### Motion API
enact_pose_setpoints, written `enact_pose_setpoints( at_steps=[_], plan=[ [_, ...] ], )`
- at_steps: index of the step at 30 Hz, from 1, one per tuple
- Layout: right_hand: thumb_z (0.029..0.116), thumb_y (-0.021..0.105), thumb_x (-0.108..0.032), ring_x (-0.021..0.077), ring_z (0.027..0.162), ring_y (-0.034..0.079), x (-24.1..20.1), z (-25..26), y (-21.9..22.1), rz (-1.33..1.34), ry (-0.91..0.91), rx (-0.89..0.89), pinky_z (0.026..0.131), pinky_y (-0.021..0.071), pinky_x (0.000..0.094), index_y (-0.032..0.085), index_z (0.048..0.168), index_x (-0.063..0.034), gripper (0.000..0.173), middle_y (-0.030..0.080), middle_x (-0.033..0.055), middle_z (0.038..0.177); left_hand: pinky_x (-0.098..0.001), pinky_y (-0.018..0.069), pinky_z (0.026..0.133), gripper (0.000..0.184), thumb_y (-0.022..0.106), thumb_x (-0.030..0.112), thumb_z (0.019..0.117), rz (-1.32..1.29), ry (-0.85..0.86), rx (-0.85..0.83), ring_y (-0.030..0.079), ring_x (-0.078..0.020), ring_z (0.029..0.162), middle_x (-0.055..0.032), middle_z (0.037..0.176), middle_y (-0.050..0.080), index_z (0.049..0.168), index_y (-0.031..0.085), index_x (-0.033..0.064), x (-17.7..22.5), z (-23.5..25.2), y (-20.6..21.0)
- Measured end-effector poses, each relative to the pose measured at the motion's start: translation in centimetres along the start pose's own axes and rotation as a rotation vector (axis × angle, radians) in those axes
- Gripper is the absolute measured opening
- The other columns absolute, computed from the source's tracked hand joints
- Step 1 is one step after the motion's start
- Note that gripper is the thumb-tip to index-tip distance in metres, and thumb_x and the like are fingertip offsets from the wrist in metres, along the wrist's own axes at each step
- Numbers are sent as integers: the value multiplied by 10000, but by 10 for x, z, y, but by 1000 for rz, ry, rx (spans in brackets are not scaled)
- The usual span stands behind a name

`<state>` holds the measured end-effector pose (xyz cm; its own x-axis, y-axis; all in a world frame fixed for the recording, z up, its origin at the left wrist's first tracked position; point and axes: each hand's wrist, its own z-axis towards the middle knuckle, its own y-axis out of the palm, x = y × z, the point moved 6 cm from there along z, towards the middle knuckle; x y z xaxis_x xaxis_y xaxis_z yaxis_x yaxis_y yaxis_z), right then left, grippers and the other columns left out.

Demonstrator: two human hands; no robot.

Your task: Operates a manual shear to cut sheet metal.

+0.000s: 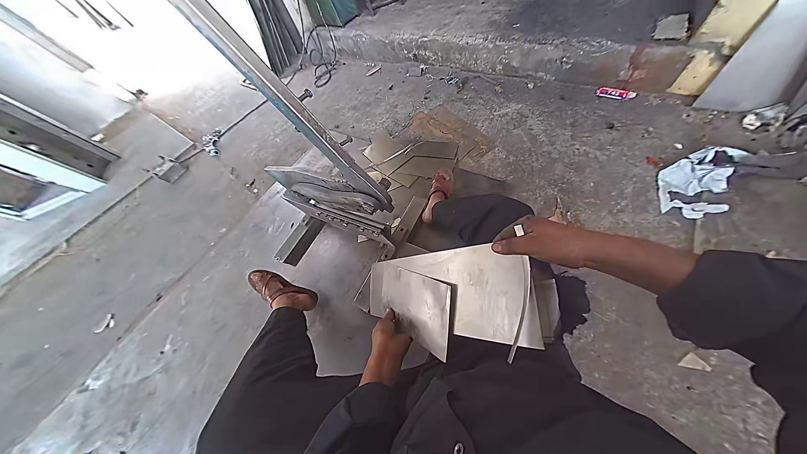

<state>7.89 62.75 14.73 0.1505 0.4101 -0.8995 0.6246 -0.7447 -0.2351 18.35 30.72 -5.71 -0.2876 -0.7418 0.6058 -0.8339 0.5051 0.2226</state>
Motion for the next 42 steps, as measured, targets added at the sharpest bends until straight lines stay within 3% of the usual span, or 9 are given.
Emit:
enact_pose_setpoints(
  at_steps=[5, 9, 13, 16, 19, 21, 25, 31, 42],
  plan=[
    [1055, 600, -299, 8, 873, 666, -24, 45, 24, -187, 27, -200, 839, 543, 224, 735, 1158, -61, 292, 732, 6, 962, -483, 534, 874, 336, 470, 264, 1092, -231, 198, 104, 578, -243, 1049, -135, 1195, 542, 1362, 449, 66, 68, 16, -17],
    [1092, 527, -236, 126, 724, 746, -24, 116, 70, -103, 162, -441, 691, 632, 267, 692, 1217, -11, 306, 759, 78, 891, -464, 547, 868, 331, 446, 301, 1110, -238, 466, 253, 609, -226, 1001, -132, 1117, 580, 1284, 523, 30, 166, 27, -60],
    [1088, 527, -322, 26, 438, 482, 14, 218, 123, -129, 249, -451, 420, 376, 163, 698, 1116, -56, 317, 637, -17, 654, -448, 555, 918, 429, 485, 364, 1101, -154, 676, 409, 647, -237, 1070, -175, 1176, 632, 1312, 556, -4, 259, 36, -117],
    [1027, 642, -381, 32, 480, 398, 52, 289, 172, -282, 279, -331, 452, 334, 197, 648, 1061, -78, 305, 518, -41, 673, -378, 571, 784, 393, 508, 407, 1085, -36, 759, 525, 658, -163, 847, -92, 942, 629, 1142, 596, 28, 281, 46, -145],
    [1010, 655, -422, 288, 1018, 659, 66, 343, 215, -617, 178, -247, 925, 525, 494, 616, 1347, -43, 509, 678, 179, 1159, -377, 577, 749, 383, 520, 374, 1087, -8, 759, 541, 660, -164, 787, -95, 883, 634, 1077, 617, 3, 269, 66, -154],
    [1006, 658, -411, 419, 1295, 567, 70, 362, 239, -627, 79, -181, 1103, 427, 615, 523, 1475, -20, 626, 579, 263, 1397, -363, 591, 749, 369, 521, 357, 1088, -2, 725, 506, 678, -156, 786, -93, 883, 659, 1069, 626, 4, 253, 75, -151],
    [1075, 563, -328, 243, 1150, 686, 48, 369, 295, -158, -47, -332, 1038, 528, 445, 608, 1400, -37, 439, 701, 160, 1269, -360, 609, 673, 397, 506, 383, 1086, 57, 613, 377, 693, -160, 700, -78, 791, 681, 979, 648, 28, 226, 97, -135],
    [1090, 519, -352, 87, 697, 632, 60, 369, 316, 314, 170, -331, 643, 538, 260, 674, 1103, -67, 324, 680, 36, 845, -401, 587, 736, 438, 502, 428, 1081, 182, 358, 293, 680, -194, 776, -114, 862, 665, 1012, 633, 17, 180, 149, -112],
    [961, 711, -55, 191, 920, 671, 145, 383, 301, 65, 391, -129, 838, 564, 369, 657, 1232, 15, 285, 696, 161, 1110, -516, 537, 941, 522, 493, 443, 1087, 278, 111, 238, 650, -313, 1089, -234, 1215, 641, 1278, 588, -33, 87, 234, -99]
  ],
)
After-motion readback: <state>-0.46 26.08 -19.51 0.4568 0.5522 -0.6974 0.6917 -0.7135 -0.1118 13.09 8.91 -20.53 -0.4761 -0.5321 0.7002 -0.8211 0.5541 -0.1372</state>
